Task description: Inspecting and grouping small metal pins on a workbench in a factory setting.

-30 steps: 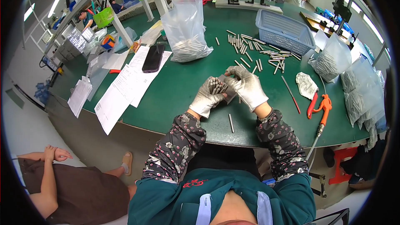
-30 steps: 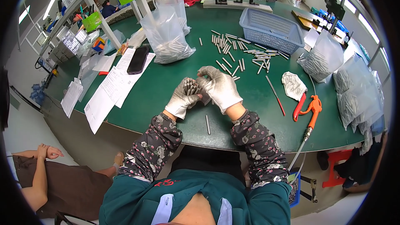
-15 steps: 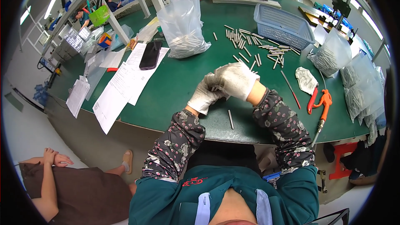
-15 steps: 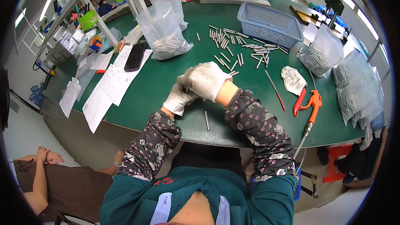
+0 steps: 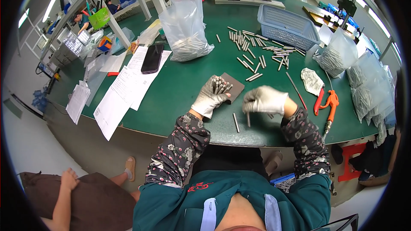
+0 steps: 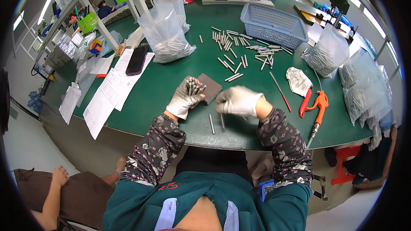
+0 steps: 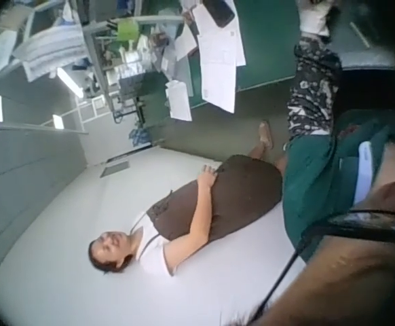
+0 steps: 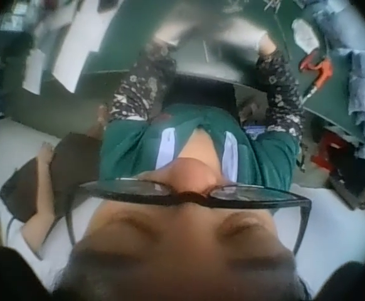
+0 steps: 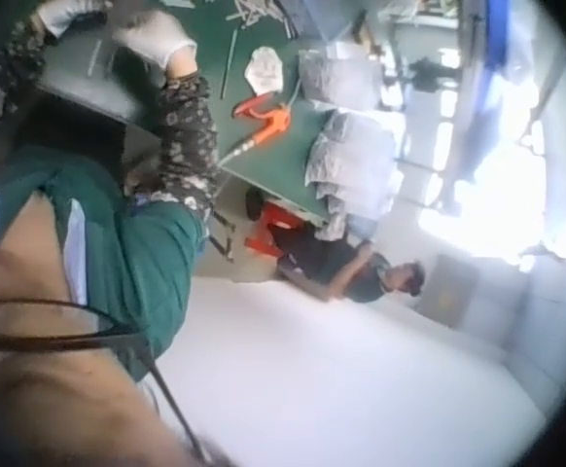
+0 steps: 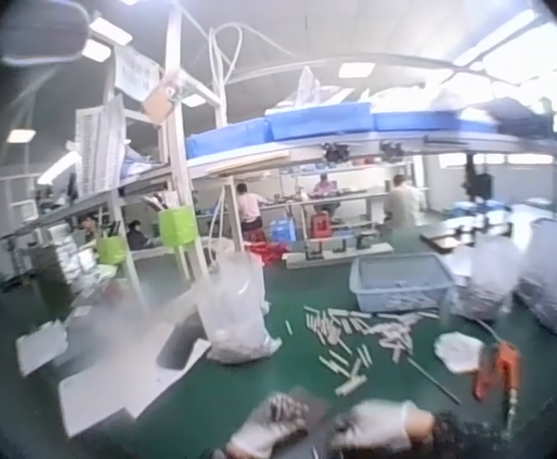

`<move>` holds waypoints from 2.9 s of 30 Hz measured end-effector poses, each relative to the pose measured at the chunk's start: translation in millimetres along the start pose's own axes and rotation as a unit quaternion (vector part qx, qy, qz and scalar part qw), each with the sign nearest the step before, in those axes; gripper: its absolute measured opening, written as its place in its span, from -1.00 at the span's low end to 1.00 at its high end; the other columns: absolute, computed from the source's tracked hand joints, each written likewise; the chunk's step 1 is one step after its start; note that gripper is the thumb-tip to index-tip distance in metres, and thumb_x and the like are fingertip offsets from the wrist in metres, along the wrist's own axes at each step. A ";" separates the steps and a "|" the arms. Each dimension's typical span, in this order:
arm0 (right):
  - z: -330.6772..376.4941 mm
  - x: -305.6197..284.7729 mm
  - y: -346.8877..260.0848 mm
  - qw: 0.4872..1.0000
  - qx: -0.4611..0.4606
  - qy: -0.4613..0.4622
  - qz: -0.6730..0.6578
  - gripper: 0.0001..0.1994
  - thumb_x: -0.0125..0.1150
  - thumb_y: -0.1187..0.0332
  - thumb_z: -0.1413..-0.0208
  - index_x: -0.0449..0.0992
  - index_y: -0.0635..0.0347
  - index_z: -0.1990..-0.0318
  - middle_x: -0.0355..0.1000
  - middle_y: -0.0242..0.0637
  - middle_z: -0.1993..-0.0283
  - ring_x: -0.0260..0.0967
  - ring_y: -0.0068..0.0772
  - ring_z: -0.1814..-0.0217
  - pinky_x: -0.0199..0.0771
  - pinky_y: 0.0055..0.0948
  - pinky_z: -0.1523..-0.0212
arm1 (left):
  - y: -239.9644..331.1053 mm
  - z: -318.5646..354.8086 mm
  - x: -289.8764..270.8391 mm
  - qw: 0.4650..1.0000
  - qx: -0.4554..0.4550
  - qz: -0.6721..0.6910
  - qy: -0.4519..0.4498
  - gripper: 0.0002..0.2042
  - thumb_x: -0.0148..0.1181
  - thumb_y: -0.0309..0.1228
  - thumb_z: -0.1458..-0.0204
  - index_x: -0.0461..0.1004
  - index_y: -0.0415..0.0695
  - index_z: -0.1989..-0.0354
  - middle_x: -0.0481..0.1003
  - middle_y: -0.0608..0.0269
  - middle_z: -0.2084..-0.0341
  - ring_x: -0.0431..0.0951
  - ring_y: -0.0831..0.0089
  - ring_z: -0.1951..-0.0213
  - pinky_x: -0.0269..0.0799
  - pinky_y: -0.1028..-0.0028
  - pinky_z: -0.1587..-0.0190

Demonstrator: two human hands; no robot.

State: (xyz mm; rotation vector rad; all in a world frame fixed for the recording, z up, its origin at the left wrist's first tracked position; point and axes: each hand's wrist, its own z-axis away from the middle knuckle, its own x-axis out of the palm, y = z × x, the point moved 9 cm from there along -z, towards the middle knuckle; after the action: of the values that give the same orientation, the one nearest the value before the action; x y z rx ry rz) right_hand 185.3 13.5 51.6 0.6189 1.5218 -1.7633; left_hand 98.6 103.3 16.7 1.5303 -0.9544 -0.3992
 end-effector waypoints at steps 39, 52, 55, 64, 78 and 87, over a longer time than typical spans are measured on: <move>20.2 20.8 -16.9 0.931 -0.004 0.158 0.329 -0.88 0.02 0.41 0.21 0.40 0.21 0.46 0.38 -0.16 0.41 0.38 -0.20 0.31 0.38 -0.32 0.33 | -7.4 -1.0 -4.9 0.998 -0.056 -0.037 -0.001 -0.67 0.18 -0.69 0.25 0.23 -0.06 0.34 0.34 0.44 0.54 0.19 0.72 0.72 0.03 0.71 0.78; 48.3 5.6 -8.8 0.932 -0.139 0.234 0.241 -0.79 -0.01 0.49 0.24 0.36 0.19 0.34 0.34 -0.20 0.47 0.34 -0.22 0.37 0.36 -0.35 0.35 | -7.0 0.3 -7.0 0.998 -0.067 0.008 0.010 -0.69 0.17 -0.60 0.19 0.20 -0.10 0.29 0.32 0.33 0.60 0.20 0.64 0.76 0.01 0.68 0.79; 66.9 24.8 -41.1 0.928 -0.250 0.161 0.227 -0.81 -0.01 0.46 0.19 0.35 0.15 0.32 0.32 -0.24 0.48 0.32 -0.21 0.39 0.34 -0.33 0.39 | -7.9 2.1 -11.4 0.997 -0.072 -0.009 0.012 -0.69 0.17 -0.60 0.19 0.20 -0.10 0.28 0.32 0.33 0.60 0.20 0.64 0.76 0.01 0.68 0.80; 72.5 54.1 -30.0 0.897 -0.263 0.032 0.355 -0.82 -0.08 0.31 0.05 0.36 0.11 0.30 0.30 -0.33 0.45 0.29 -0.34 0.42 0.29 -0.42 0.40 | -4.7 1.3 -9.3 0.998 -0.055 0.012 0.010 -0.70 0.14 -0.62 0.17 0.19 -0.10 0.28 0.32 0.28 0.59 0.18 0.64 0.76 0.00 0.70 0.80; 41.3 -63.2 -2.0 0.855 -0.145 0.289 0.405 -0.83 0.04 0.41 0.25 0.29 0.16 0.41 0.25 -0.25 0.45 0.29 -0.30 0.36 0.36 -0.44 0.40 | -4.0 2.1 -3.6 0.995 -0.084 0.047 0.021 -0.68 0.16 -0.65 0.20 0.21 -0.05 0.30 0.26 0.41 0.60 0.21 0.66 0.73 -0.02 0.68 0.79; -21.2 -249.6 105.4 0.747 0.149 0.434 0.481 -0.89 -0.05 0.45 0.05 0.38 0.14 0.34 0.36 -0.18 0.32 0.36 -0.27 0.22 0.42 -0.38 0.27 | -6.7 8.9 -9.4 0.993 -0.107 0.032 0.040 -0.63 0.21 -0.63 0.24 0.21 -0.04 0.28 0.35 0.34 0.58 0.26 0.65 0.71 -0.01 0.70 0.79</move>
State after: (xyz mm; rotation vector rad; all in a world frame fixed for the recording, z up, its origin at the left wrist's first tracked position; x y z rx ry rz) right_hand 421.7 80.6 167.8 2.1534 1.0017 -0.8534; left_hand 88.8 104.1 5.9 1.3087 -0.8661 -0.3787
